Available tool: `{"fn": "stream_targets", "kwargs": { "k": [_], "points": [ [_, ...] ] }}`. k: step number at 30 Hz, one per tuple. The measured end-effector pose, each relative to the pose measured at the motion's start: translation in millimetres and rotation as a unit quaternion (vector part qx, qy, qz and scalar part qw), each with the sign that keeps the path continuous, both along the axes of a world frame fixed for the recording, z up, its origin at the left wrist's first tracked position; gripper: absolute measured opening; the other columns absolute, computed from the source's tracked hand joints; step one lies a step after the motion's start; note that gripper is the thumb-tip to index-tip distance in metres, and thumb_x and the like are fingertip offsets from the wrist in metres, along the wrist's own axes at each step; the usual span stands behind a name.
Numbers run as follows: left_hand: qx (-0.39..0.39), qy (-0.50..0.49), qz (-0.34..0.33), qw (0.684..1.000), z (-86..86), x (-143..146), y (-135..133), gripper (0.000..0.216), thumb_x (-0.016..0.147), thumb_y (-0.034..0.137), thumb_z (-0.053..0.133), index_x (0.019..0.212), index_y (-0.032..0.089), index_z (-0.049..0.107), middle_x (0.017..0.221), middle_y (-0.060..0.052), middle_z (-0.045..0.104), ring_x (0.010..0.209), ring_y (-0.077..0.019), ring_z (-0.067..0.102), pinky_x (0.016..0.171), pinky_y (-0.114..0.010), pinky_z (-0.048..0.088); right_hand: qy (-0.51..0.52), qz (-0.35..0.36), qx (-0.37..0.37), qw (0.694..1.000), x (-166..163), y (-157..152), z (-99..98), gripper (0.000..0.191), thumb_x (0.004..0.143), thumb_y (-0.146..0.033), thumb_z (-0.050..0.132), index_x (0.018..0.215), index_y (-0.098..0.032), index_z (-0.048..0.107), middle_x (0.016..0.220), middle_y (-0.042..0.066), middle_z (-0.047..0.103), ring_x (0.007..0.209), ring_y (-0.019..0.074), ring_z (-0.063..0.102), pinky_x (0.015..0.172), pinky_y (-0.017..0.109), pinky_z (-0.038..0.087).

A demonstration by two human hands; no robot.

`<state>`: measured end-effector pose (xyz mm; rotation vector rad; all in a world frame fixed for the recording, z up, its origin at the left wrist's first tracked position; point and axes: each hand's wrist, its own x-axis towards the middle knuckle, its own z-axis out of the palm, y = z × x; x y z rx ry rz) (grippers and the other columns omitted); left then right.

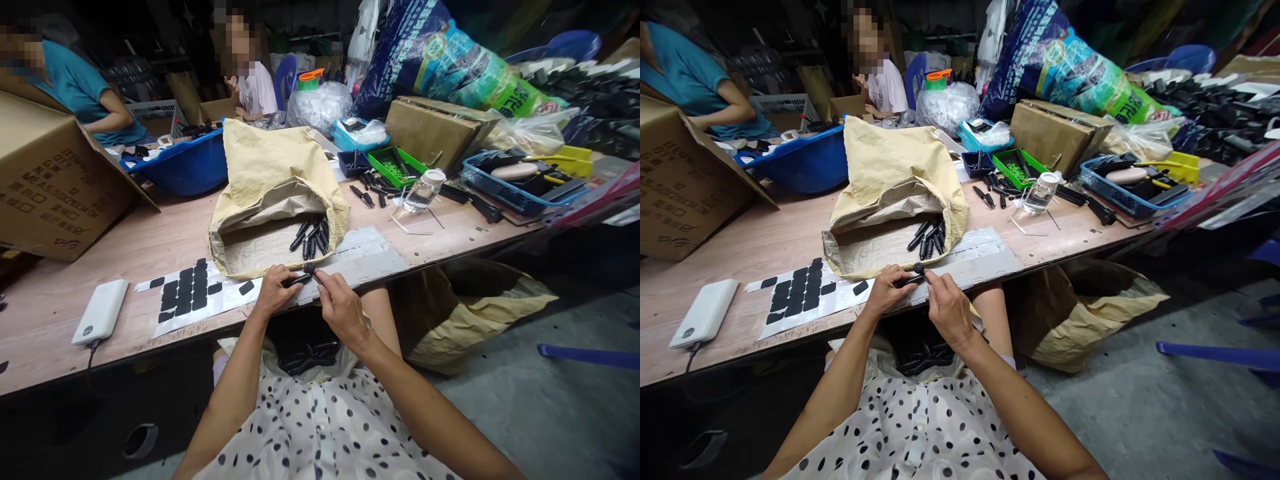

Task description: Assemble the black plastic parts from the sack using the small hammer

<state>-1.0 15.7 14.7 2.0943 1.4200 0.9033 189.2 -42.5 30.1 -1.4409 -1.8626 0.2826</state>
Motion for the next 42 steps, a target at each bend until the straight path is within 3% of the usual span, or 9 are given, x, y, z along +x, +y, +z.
{"fn": "stream_targets", "kwargs": {
  "k": [6,10,14,18,21,31,34,39,42],
  "points": [
    [0.001,0.025,0.015,1.0,2.5,3.6,-2.1,0.008,0.076,0.024,0.074,0.084,0.024,0.074,0.078,-0.001,0.066,0.081,-0.0208,0.059,0.08,-0.037,0.049,-0.003,-0.025,-0.012,1.0,11.6,6.9,2.5,0.041,0.097,-0.021,0.043,0.13,-0.026,0.067,0.102,0.007,0.07,0.088,0.019,0.066,0.076,0.027,0.053],
    [0.013,0.047,0.017,0.999,3.1,7.3,-4.0,0.016,0.076,0.028,0.076,0.09,0.024,0.073,0.084,-0.002,0.067,0.083,-0.022,0.06,0.08,-0.037,0.048,-0.026,-0.155,-0.019,0.987,42.8,38.6,12.8,0.043,0.097,-0.021,0.042,0.132,-0.026,0.066,0.104,0.008,0.066,0.09,0.0207,0.063,0.076,0.029,0.05],
    [0.015,0.066,0.001,0.998,1.2,6.2,-3.0,0.013,0.082,0.033,0.073,0.093,0.025,0.073,0.085,-0.003,0.067,0.086,-0.0223,0.06,0.081,-0.037,0.048,-0.097,-0.271,-0.103,0.952,76.5,86.1,17.8,0.046,0.094,-0.016,0.044,0.133,-0.027,0.066,0.101,0.01,0.061,0.09,0.0231,0.059,0.073,0.031,0.044],
    [0.015,0.075,-0.007,0.997,3.2,1.9,0.0,0.012,0.085,0.033,0.07,0.092,0.024,0.074,0.084,-0.004,0.065,0.086,-0.0226,0.06,0.081,-0.037,0.048,-0.155,-0.294,-0.184,0.925,87.1,115.6,14.1,0.046,0.094,-0.014,0.044,0.133,-0.026,0.066,0.109,0.013,0.059,0.098,0.026,0.057,0.079,0.033,0.042],
    [0.03,0.076,-0.015,0.997,9.1,0.8,-2.2,0.012,0.085,0.034,0.07,0.091,0.024,0.073,0.085,-0.004,0.065,0.085,-0.0226,0.059,0.08,-0.037,0.048,-0.173,-0.29,-0.168,0.926,81.2,118.9,8.6,0.047,0.096,-0.015,0.038,0.135,-0.024,0.064,0.114,0.017,0.058,0.103,0.0288,0.054,0.081,0.036,0.04],
    [0.08,0.124,-0.087,0.985,8.5,29.3,-85.9,0.016,0.08,0.034,0.071,0.094,0.027,0.072,0.087,-0.006,0.068,0.084,-0.0264,0.058,0.076,-0.043,0.045,-0.2,-0.292,-0.126,0.927,75.1,115.8,-1.4,0.047,0.095,-0.016,0.037,0.134,-0.02,0.062,0.113,0.019,0.057,0.102,0.0298,0.05,0.079,0.038,0.038],
    [0.07,0.091,-0.004,0.993,13.2,33.0,-62.4,0.015,0.085,0.034,0.066,0.097,0.027,0.072,0.089,-0.006,0.067,0.088,-0.0271,0.058,0.081,-0.045,0.044,-0.203,-0.291,-0.123,0.927,74.8,115.8,-2.5,0.047,0.096,-0.016,0.034,0.134,-0.019,0.062,0.112,0.019,0.057,0.102,0.0298,0.05,0.078,0.038,0.038],
    [0.062,0.031,0.184,0.98,16.5,25.3,39.3,0.02,0.086,0.03,0.061,0.103,0.026,0.072,0.087,-0.005,0.066,0.089,-0.027,0.056,0.081,-0.042,0.045,-0.199,-0.288,-0.12,0.929,72.5,115.1,-0.7,0.047,0.096,-0.016,0.035,0.134,-0.019,0.062,0.111,0.019,0.057,0.101,0.0295,0.05,0.078,0.038,0.039],
    [0.025,0.051,0.215,0.975,8.3,20.3,84.2,0.012,0.076,0.027,0.068,0.087,0.025,0.072,0.078,-0.006,0.063,0.091,-0.0299,0.056,0.078,-0.041,0.044,-0.198,-0.286,-0.127,0.929,70.6,114.7,1.9,0.047,0.096,-0.015,0.035,0.134,-0.02,0.062,0.112,0.019,0.058,0.101,0.0294,0.051,0.078,0.038,0.039]
  ]
}}
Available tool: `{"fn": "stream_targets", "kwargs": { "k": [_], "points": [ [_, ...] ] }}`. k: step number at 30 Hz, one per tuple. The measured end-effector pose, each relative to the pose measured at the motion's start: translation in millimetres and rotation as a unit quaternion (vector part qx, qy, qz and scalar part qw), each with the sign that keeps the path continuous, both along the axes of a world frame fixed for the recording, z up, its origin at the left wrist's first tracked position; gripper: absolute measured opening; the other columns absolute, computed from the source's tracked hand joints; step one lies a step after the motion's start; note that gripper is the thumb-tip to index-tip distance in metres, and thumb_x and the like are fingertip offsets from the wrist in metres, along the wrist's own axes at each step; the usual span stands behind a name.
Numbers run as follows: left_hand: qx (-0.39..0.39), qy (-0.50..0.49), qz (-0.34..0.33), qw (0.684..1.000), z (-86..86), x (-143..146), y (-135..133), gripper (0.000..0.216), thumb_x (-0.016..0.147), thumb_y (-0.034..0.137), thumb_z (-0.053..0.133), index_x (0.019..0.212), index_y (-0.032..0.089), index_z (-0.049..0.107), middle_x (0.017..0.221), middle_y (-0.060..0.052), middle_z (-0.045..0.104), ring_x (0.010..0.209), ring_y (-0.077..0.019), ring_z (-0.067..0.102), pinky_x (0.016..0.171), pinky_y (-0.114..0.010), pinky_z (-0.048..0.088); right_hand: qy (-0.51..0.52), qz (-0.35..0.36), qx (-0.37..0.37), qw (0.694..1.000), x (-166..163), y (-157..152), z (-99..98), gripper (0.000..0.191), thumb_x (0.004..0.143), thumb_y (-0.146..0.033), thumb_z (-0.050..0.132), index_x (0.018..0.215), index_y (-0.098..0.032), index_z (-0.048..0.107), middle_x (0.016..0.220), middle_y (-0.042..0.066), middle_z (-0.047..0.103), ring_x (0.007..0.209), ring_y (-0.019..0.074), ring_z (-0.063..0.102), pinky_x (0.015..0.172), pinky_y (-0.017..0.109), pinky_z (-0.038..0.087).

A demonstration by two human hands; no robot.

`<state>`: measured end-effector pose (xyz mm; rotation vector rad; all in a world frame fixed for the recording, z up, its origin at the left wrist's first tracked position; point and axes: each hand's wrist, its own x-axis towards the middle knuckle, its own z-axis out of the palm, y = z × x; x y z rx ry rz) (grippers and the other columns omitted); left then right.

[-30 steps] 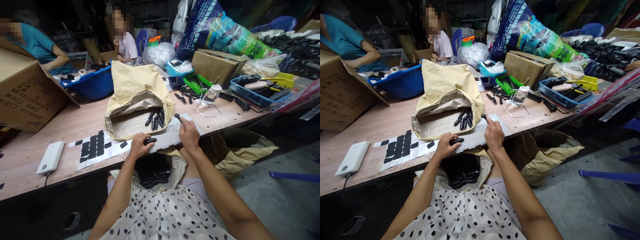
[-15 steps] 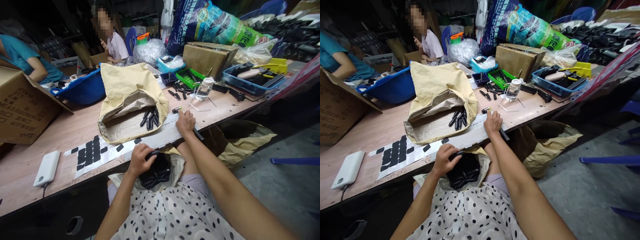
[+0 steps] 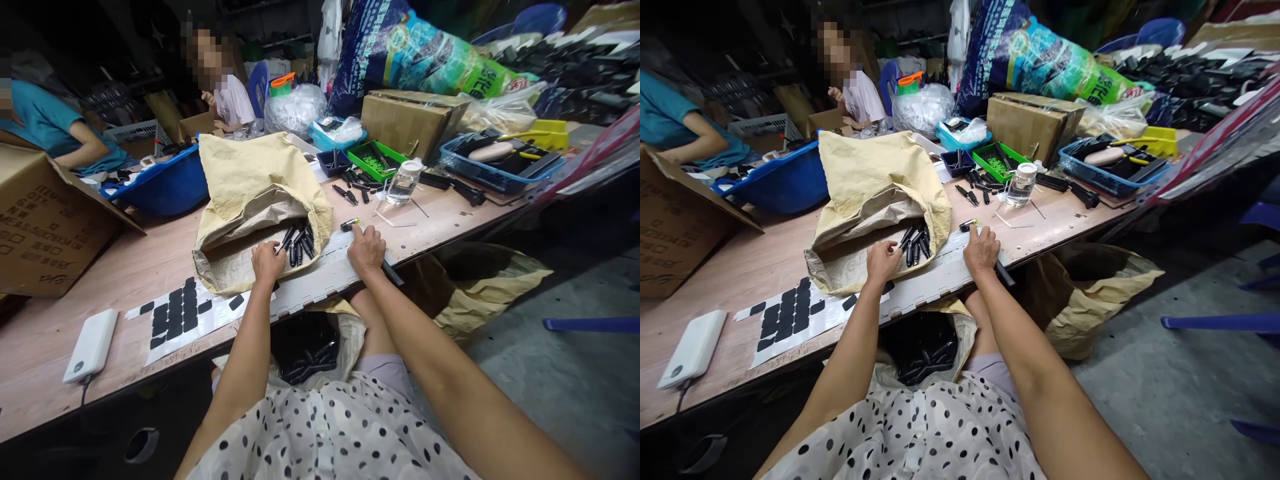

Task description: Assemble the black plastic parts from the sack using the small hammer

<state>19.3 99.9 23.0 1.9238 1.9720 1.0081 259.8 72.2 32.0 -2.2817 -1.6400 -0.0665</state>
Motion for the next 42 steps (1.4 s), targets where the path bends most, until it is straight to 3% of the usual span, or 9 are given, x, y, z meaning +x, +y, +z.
{"fn": "stream_targets", "kwargs": {
  "k": [3,7,10,15,26,30,34,38,42],
  "points": [
    [-0.041,0.014,-0.002,0.999,-5.8,-5.6,12.9,0.007,0.072,0.028,0.072,0.077,0.025,0.07,0.075,-0.006,0.061,0.09,-0.0303,0.056,0.076,-0.04,0.044,0.004,0.002,-0.008,1.0,-1.5,-0.6,1.8,0.047,0.096,-0.015,0.034,0.134,-0.02,0.062,0.113,0.019,0.058,0.102,0.0296,0.051,0.078,0.038,0.039],
    [-0.004,-0.005,0.007,1.0,4.3,-16.3,-11.3,0.006,0.076,0.03,0.071,0.08,0.025,0.069,0.082,-0.005,0.064,0.088,-0.0278,0.055,0.076,-0.04,0.045,0.005,0.003,-0.005,1.0,-1.6,-0.6,1.0,0.047,0.096,-0.015,0.034,0.135,-0.019,0.061,0.113,0.019,0.057,0.101,0.0296,0.05,0.078,0.038,0.039],
    [0.025,-0.018,-0.065,0.997,16.4,-22.0,-46.4,0.012,0.08,0.031,0.069,0.091,0.027,0.072,0.088,-0.003,0.067,0.088,-0.0244,0.055,0.076,-0.037,0.047,0.001,0.001,-0.007,1.0,-0.3,0.3,-1.3,0.047,0.096,-0.015,0.036,0.135,-0.02,0.06,0.114,0.019,0.056,0.1,0.0294,0.05,0.079,0.038,0.039],
    [-0.049,-0.001,-0.192,0.98,12.6,-21.2,-88.1,0.012,0.079,0.027,0.071,0.091,0.026,0.073,0.084,-0.002,0.067,0.085,-0.0225,0.057,0.079,-0.037,0.048,-0.002,0.0,0.009,1.0,2.8,1.6,-5.1,0.046,0.095,-0.015,0.035,0.133,-0.02,0.061,0.111,0.018,0.057,0.1,0.0292,0.05,0.079,0.038,0.039],
    [-0.054,-0.018,-0.183,0.981,-2.8,-19.9,-86.8,0.012,0.08,0.029,0.073,0.091,0.025,0.074,0.085,-0.003,0.066,0.088,-0.0233,0.059,0.082,-0.039,0.049,0.062,-0.014,0.003,0.998,8.2,0.6,6.9,0.046,0.093,-0.012,0.041,0.13,-0.021,0.065,0.111,0.016,0.06,0.103,0.0285,0.056,0.078,0.036,0.042],
    [-0.056,-0.013,-0.19,0.98,-5.3,-19.3,-86.5,0.012,0.081,0.028,0.072,0.093,0.027,0.075,0.086,-0.002,0.066,0.088,-0.0226,0.059,0.083,-0.038,0.049,0.142,-0.044,0.092,0.985,12.6,-18.8,18.4,0.046,0.093,-0.014,0.041,0.133,-0.021,0.063,0.109,0.013,0.062,0.098,0.0252,0.06,0.076,0.033,0.046],
    [-0.053,-0.012,-0.19,0.98,-7.1,-18.9,-86.6,0.014,0.082,0.027,0.072,0.095,0.026,0.075,0.086,-0.002,0.066,0.088,-0.0221,0.059,0.084,-0.038,0.048,0.233,0.108,0.187,0.948,-11.6,-62.5,24.8,0.04,0.096,-0.022,0.043,0.13,-0.021,0.064,0.105,0.009,0.067,0.089,0.0211,0.062,0.079,0.033,0.052],
    [-0.053,-0.019,-0.187,0.981,-7.6,-18.9,-86.3,0.011,0.082,0.027,0.073,0.093,0.025,0.074,0.087,-0.002,0.067,0.088,-0.0218,0.06,0.083,-0.037,0.048,0.299,0.266,0.173,0.9,-55.6,-102.7,18.0,0.035,0.096,-0.022,0.047,0.125,-0.024,0.067,0.102,0.006,0.071,0.094,0.019,0.066,0.085,0.029,0.054],
    [-0.058,-0.014,-0.188,0.98,-8.4,-18.0,-85.1,0.005,0.081,0.026,0.073,0.086,0.025,0.072,0.085,-0.001,0.067,0.086,-0.0212,0.058,0.082,-0.036,0.048,0.267,0.312,0.125,0.903,-79.4,-117.9,5.8,0.039,0.096,-0.018,0.046,0.127,-0.026,0.068,0.101,0.005,0.071,0.091,0.018,0.067,0.082,0.026,0.055]
  ]
}}
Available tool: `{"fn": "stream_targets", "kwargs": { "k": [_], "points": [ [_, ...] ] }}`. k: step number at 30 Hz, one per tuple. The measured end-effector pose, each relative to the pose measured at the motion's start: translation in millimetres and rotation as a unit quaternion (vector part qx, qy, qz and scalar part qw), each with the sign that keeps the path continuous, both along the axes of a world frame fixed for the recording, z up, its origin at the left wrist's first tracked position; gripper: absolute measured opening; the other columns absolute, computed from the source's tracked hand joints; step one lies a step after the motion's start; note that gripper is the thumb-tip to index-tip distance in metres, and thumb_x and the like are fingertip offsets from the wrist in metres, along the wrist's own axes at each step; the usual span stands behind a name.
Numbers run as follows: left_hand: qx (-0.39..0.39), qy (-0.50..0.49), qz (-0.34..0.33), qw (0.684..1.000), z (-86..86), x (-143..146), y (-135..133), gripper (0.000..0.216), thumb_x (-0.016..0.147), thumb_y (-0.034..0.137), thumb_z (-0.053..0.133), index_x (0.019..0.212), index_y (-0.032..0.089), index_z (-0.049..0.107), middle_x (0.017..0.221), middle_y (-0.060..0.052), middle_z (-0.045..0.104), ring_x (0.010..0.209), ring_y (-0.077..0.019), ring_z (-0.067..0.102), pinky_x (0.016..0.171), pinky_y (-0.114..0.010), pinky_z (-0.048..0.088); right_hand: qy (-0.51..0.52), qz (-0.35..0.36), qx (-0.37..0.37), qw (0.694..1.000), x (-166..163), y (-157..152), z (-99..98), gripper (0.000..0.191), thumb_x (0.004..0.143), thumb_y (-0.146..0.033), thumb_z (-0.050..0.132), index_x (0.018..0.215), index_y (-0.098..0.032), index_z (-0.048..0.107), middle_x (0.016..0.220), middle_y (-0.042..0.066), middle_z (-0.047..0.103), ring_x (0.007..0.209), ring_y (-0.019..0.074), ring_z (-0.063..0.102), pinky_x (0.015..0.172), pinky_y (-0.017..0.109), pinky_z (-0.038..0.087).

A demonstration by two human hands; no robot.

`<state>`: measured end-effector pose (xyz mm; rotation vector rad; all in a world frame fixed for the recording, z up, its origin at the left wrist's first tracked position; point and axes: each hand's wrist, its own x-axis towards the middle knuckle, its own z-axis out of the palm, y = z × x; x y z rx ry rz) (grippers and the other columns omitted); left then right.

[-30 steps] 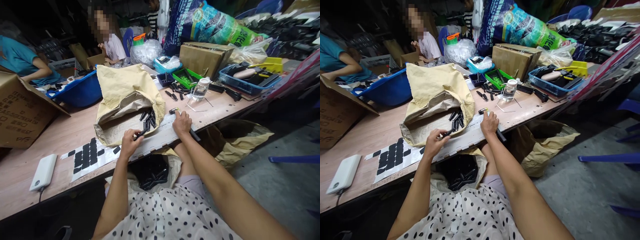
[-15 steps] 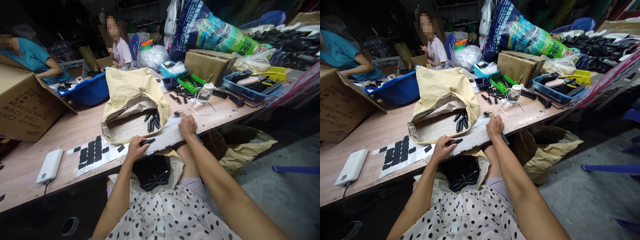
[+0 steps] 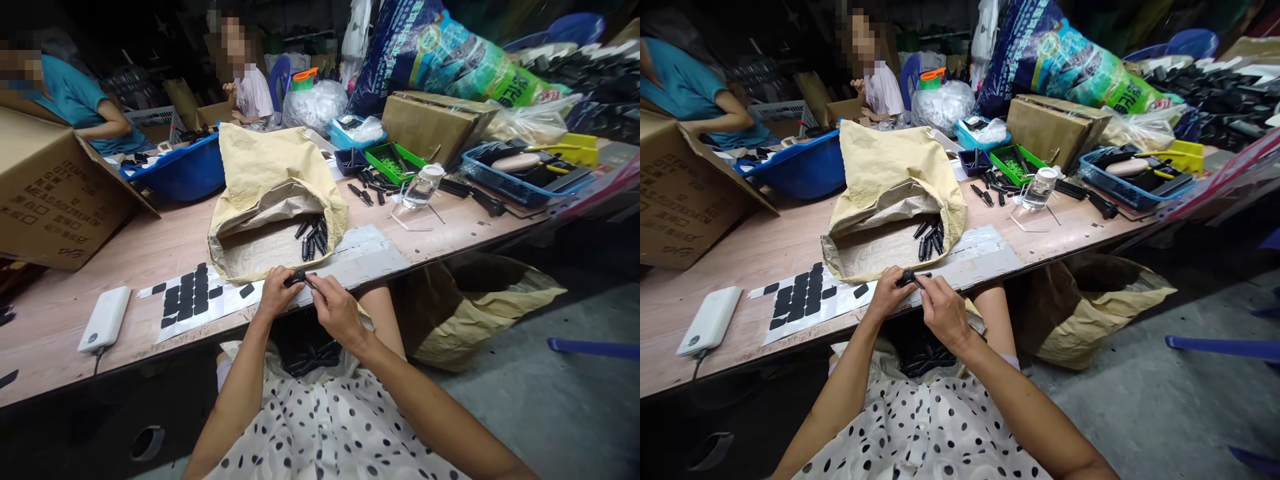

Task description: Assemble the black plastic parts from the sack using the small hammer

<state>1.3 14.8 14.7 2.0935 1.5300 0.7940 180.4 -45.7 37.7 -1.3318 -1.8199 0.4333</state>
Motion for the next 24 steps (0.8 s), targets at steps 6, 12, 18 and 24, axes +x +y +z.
{"fn": "stream_targets", "kwargs": {
  "k": [6,12,18,24],
  "points": [
    [0.004,-0.009,0.0,1.0,-2.9,1.9,0.7,0.009,0.082,0.025,0.073,0.09,0.025,0.074,0.084,0.0,0.066,0.086,-0.0207,0.059,0.085,-0.036,0.047,-0.057,-0.033,-0.013,0.998,3.3,4.3,-3.6,0.041,0.094,-0.017,0.046,0.127,-0.027,0.068,0.1,0.005,0.071,0.087,0.0185,0.068,0.077,0.026,0.054],
    [0.001,-0.006,0.003,1.0,-3.6,2.2,0.5,0.009,0.082,0.026,0.073,0.091,0.025,0.073,0.086,-0.001,0.066,0.087,-0.021,0.059,0.084,-0.037,0.047,-0.057,-0.034,-0.016,0.998,7.6,1.9,-5.7,0.039,0.094,-0.017,0.047,0.124,-0.027,0.07,0.098,0.004,0.071,0.086,0.018,0.067,0.077,0.025,0.054],
    [0.031,0.028,0.004,0.999,-0.2,5.7,-3.9,0.023,0.082,0.028,0.073,0.104,0.026,0.072,0.087,-0.002,0.064,0.087,-0.0223,0.057,0.081,-0.036,0.047,-0.077,-0.177,-0.021,0.981,49.9,44.3,9.2,0.04,0.097,-0.022,0.044,0.129,-0.026,0.067,0.103,0.007,0.068,0.09,0.0207,0.064,0.076,0.029,0.051],
    [0.038,0.05,-0.009,0.998,-1.6,4.0,-3.3,0.014,0.086,0.029,0.068,0.099,0.026,0.072,0.088,-0.003,0.063,0.087,-0.0224,0.057,0.081,-0.037,0.048,-0.189,-0.32,-0.152,0.916,100.9,121.4,17.9,0.046,0.091,-0.013,0.043,0.127,-0.024,0.07,0.109,0.014,0.063,0.099,0.026,0.058,0.076,0.032,0.044]
  ]
}}
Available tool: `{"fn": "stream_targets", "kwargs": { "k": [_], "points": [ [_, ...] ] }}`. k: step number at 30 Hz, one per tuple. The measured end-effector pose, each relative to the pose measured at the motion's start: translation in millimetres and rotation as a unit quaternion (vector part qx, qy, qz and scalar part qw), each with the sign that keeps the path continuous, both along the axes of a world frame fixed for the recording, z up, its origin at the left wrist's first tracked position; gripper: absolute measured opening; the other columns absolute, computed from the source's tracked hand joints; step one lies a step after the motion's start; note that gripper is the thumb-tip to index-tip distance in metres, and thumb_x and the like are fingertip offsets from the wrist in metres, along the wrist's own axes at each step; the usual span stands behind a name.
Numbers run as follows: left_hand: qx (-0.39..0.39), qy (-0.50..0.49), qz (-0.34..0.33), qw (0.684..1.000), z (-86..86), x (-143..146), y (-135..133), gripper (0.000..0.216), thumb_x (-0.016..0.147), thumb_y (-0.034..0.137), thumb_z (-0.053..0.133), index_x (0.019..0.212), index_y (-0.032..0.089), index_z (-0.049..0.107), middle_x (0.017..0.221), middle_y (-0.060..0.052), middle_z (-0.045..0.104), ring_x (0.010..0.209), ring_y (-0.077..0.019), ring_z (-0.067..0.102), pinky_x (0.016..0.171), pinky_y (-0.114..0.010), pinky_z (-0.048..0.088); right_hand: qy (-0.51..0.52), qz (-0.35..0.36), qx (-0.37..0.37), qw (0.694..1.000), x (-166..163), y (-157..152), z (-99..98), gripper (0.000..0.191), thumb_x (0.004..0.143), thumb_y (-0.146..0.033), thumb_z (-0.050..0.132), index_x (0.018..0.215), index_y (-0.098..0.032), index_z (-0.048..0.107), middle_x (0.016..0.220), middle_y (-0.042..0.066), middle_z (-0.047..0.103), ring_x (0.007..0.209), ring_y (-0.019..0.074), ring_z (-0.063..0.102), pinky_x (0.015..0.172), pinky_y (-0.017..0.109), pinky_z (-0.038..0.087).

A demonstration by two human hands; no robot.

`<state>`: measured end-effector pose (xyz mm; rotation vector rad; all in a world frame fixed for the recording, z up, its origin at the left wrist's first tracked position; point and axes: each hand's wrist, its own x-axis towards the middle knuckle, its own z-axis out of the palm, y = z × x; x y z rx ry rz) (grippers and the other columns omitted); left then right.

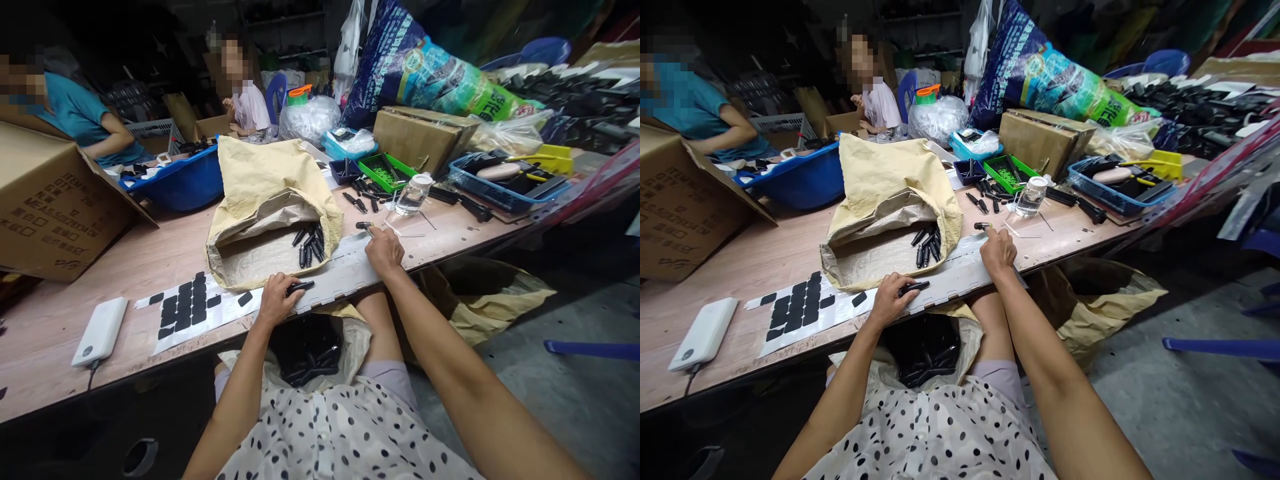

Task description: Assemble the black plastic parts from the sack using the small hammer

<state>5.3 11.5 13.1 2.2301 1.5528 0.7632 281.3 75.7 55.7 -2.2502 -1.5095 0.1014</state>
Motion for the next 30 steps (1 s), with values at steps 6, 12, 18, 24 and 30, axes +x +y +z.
{"fn": "stream_targets", "kwargs": {
  "k": [6,12,18,24,30],
  "points": [
    [0.036,0.007,-0.025,0.999,6.1,-3.2,-4.8,0.012,0.088,0.027,0.064,0.097,0.023,0.07,0.088,-0.004,0.064,0.086,-0.0224,0.058,0.079,-0.037,0.048,-0.074,0.01,-0.027,0.997,-9.0,6.7,-13.1,0.046,0.095,-0.014,0.037,0.131,-0.02,0.066,0.117,0.019,0.061,0.105,0.0294,0.054,0.08,0.037,0.04],
    [0.113,0.054,-0.107,0.986,-0.6,20.2,-72.4,0.022,0.083,0.026,0.064,0.105,0.026,0.068,0.096,-0.006,0.065,0.087,-0.0248,0.06,0.077,-0.04,0.048,-0.102,0.013,-0.027,0.994,-13.0,6.4,-18.5,0.042,0.096,-0.016,0.038,0.129,-0.019,0.064,0.115,0.019,0.06,0.103,0.0285,0.053,0.077,0.035,0.037],
    [0.107,-0.015,0.005,0.994,16.7,38.5,-38.1,0.034,0.085,0.033,0.06,0.118,0.025,0.066,0.097,-0.008,0.067,0.092,-0.0281,0.061,0.081,-0.043,0.048,-0.105,0.015,-0.018,0.994,-14.0,7.2,-21.7,0.043,0.097,-0.016,0.036,0.13,-0.017,0.063,0.115,0.019,0.059,0.103,0.0285,0.052,0.077,0.036,0.036],
    [-0.011,-0.036,0.214,0.976,35.4,37.5,113.2,0.018,0.083,0.032,0.063,0.091,0.021,0.074,0.092,-0.011,0.07,0.096,-0.0298,0.061,0.083,-0.04,0.048,-0.088,0.033,0.0,0.996,-14.3,7.4,-23.7,0.041,0.094,-0.014,0.038,0.125,-0.016,0.064,0.111,0.019,0.059,0.1,0.0293,0.05,0.077,0.037,0.037],
    [-0.114,0.012,0.237,0.965,33.6,38.0,148.0,0.014,0.07,0.027,0.077,0.082,0.021,0.072,0.095,-0.01,0.074,0.099,-0.0292,0.064,0.083,-0.037,0.048,-0.083,0.035,-0.004,0.996,-15.9,8.1,-22.8,0.04,0.094,-0.015,0.039,0.125,-0.017,0.063,0.111,0.018,0.058,0.1,0.029,0.05,0.078,0.037,0.038]
  ]
}}
